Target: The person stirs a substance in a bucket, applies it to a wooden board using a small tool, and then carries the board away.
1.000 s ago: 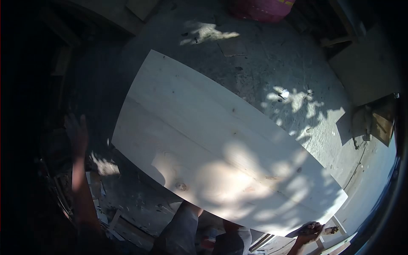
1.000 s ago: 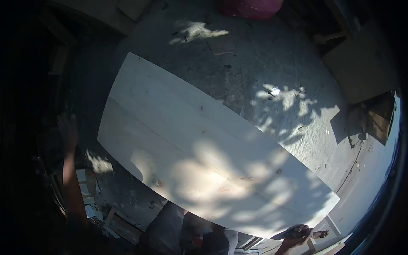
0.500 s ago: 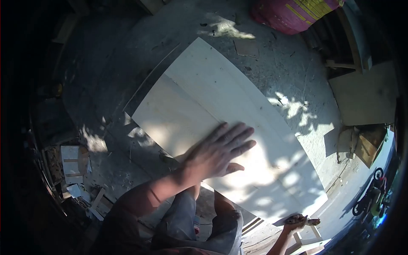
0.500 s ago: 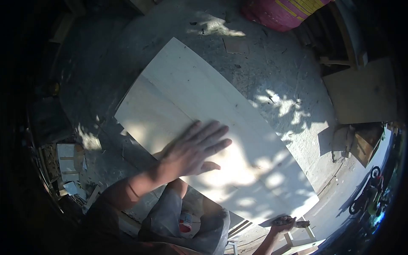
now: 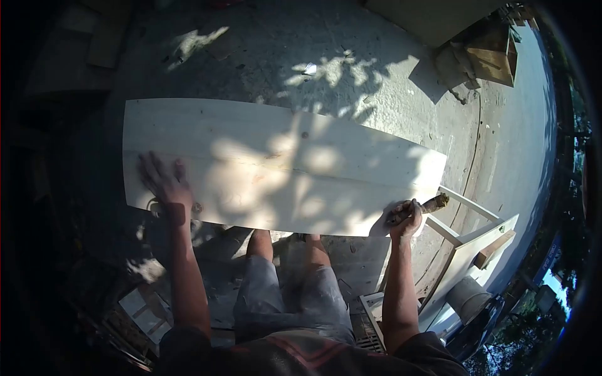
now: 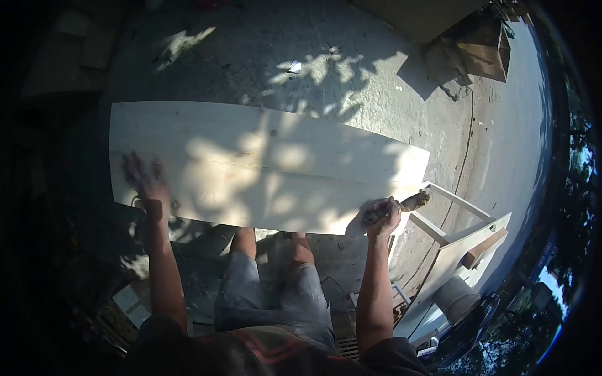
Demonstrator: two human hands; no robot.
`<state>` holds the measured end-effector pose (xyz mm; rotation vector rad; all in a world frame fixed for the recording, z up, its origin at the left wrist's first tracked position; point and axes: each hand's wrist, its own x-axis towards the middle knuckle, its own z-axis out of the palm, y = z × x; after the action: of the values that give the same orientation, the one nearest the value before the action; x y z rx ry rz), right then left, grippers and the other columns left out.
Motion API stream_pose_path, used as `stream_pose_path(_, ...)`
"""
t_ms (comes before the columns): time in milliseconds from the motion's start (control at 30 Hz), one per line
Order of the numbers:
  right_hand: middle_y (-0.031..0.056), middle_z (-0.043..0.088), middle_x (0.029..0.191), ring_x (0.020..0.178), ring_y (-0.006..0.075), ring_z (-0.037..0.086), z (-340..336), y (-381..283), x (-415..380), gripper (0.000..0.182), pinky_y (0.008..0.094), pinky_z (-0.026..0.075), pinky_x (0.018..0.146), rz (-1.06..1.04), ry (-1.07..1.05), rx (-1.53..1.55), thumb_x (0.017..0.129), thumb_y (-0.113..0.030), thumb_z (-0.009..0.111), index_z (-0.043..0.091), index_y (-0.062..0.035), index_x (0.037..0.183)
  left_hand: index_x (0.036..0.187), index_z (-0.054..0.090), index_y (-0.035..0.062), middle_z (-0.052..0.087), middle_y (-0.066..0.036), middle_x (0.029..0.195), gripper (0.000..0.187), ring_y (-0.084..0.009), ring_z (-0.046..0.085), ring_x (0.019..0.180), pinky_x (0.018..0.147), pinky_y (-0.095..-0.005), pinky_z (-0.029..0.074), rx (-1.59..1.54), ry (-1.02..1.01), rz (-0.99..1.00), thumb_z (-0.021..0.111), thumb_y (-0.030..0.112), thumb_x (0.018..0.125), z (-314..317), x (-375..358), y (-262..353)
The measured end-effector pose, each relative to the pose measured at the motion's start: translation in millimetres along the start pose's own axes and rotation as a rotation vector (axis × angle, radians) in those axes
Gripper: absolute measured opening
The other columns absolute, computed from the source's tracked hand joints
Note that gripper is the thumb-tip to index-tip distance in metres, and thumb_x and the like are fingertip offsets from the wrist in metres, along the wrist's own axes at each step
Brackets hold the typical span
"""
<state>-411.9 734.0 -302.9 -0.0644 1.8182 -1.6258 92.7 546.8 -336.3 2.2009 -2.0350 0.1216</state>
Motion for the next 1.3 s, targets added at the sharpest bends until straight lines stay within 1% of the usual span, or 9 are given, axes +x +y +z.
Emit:
stream_pose_path(100,0.0081,0.054,0.065,0.058,0.0199,0.055,-10,3,-5,0.029,0.0324,0.048,0.055,0.029,-0.016,-0.009,0.089,-0.033,0.061,0.054,-0.0054,0.08,0.146,0.031,-0.009,0.025,-0.038,0.151,0.077,-0.0544,0.022,0.141,0.113,-0.0636,0.02,0.089,-0.156,0.016,0.042,0.052,0.099,-3,-6,197)
stream_pose_path(267,0.0054,0.052,0.065,0.057,0.0143,0.054,-24,-11,6,0.033,0.0279,0.043,0.048,0.111,-0.154,-0.053,0.089,-0.036,0.064,0.053,-0.0049,0.084,0.129,0.06,-0.0027,0.048,-0.025,0.143,0.068,-0.0349,0.04,0.139,0.119,-0.0513,0.021,-0.599,-0.39,1.18,0.055,0.053,0.09,-36,-160,346)
stream_pose_path(300,0.0054,0.052,0.065,0.057,0.0143,0.054,-22,-18,8,0.033,0.0279,0.043,0.048,0.112,-0.16,-0.039,0.089,-0.036,0.064,0.053,-0.0049,0.084,0.095,0.075,0.0003,0.07,-0.019,0.107,0.048,-0.0308,0.064,0.111,0.114,-0.0456,0.033,-0.302,-1.205,1.424,0.06,0.045,0.086,-62,-170,363)
stream_pose_path(367,0.0033,0.052,0.077,0.055,0.0099,0.048,-11,-53,0,0.028,0.0246,0.04,0.049,0.057,-0.283,-0.384,0.097,-0.031,0.055,0.053,-0.003,0.098,0.077,0.074,0.0067,0.071,-0.01,0.079,0.033,-0.0259,0.069,0.084,0.09,-0.0393,0.051,-0.815,-1.392,1.029,0.061,0.035,0.089,-71,-219,329)
stream_pose_path(400,0.0046,0.054,0.077,0.056,0.0103,0.05,1,-74,-8,0.032,0.026,0.042,0.051,0.04,-0.381,-0.5,0.1,-0.032,0.053,0.053,-0.0012,0.108,0.086,0.072,0.006,0.071,-0.009,0.089,0.024,-0.0239,0.066,0.093,0.09,-0.0404,0.049,-1.157,-1.058,0.86,0.063,0.027,0.091,-65,-233,309)
stream_pose_path(533,0.0155,0.062,0.09,0.077,0.0215,0.06,41,-85,-32,0.04,0.0346,0.049,0.072,-0.113,-0.739,-0.862,0.101,-0.018,0.049,0.049,-0.001,0.138,0.129,0.055,0.0022,0.043,-0.021,0.145,0.045,-0.0425,0.037,0.136,0.111,-0.0527,0.032,-0.507,-0.34,0.371,0.063,0.023,0.09,-64,-145,225)
stream_pose_path(633,0.0232,0.061,0.097,0.085,0.0357,0.063,78,-81,-33,0.045,0.0434,0.051,0.079,-0.321,-0.889,-1.094,0.093,-0.008,0.052,0.051,-0.0042,0.138,0.138,0.044,-0.0054,0.036,-0.03,0.146,0.064,-0.0479,0.031,0.138,0.113,-0.0562,0.027,-0.086,-0.005,-0.044,0.06,0.038,0.093,-22,-80,167)
stream_pose_path(867,0.0211,0.052,0.097,0.082,0.0392,0.064,131,-33,-36,0.029,0.0451,0.057,0.069,-0.83,-0.723,-1.409,0.09,-0.004,0.05,0.058,-0.001,0.118,0.147,0.033,-0.0016,0.03,-0.029,0.152,0.073,-0.0471,0.025,0.143,0.114,-0.0578,0.022,0.068,-0.015,-0.156,0.051,0.046,0.095,3,-66,153)
stream_pose_path(1300,0.0265,0.06,0.098,0.072,0.0385,0.068,159,-67,-29,0.016,0.0456,0.057,0.063,-0.876,-0.866,-1.673,0.086,-0.005,0.053,0.066,-0.0015,0.095,0.147,0.033,-0.0003,0.028,-0.027,0.153,0.073,-0.0443,0.022,0.144,0.115,-0.057,0.02,0.049,-0.037,-0.182,0.051,0.047,0.095,-2,-66,156)
